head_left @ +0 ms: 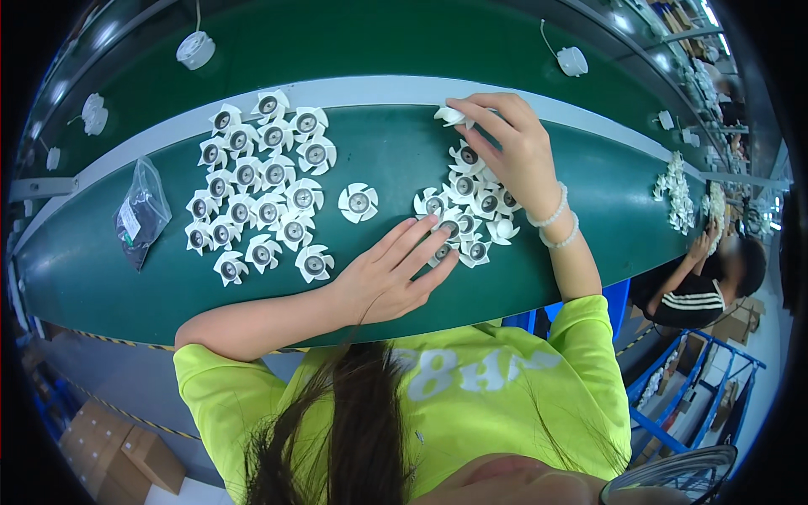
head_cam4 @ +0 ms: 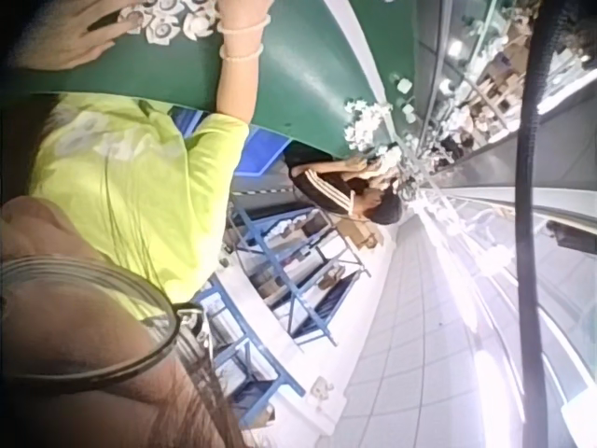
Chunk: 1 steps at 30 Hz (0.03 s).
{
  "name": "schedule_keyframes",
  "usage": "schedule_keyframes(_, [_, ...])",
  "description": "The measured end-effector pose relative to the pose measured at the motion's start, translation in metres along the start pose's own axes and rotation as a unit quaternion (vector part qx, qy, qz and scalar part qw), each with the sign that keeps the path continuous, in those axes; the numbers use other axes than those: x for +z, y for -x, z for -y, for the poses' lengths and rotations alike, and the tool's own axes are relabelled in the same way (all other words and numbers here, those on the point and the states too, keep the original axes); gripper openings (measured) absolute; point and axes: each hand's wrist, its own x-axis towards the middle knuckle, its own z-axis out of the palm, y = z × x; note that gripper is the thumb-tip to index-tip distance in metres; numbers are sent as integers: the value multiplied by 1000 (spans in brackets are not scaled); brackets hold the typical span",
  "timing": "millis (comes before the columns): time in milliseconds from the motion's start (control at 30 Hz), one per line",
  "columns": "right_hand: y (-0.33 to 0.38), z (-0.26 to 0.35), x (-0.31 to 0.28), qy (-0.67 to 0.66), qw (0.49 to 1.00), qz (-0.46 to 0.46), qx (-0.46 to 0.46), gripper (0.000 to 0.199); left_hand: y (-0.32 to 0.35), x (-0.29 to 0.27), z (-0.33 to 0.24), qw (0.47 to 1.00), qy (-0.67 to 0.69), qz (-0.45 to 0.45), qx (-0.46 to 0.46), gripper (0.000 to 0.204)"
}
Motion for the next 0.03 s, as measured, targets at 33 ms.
schedule_keyframes(33, [0, -6, 1, 68, 996, -28, -40, 43, 0, 0, 0, 1000, -8, 3, 1, 53])
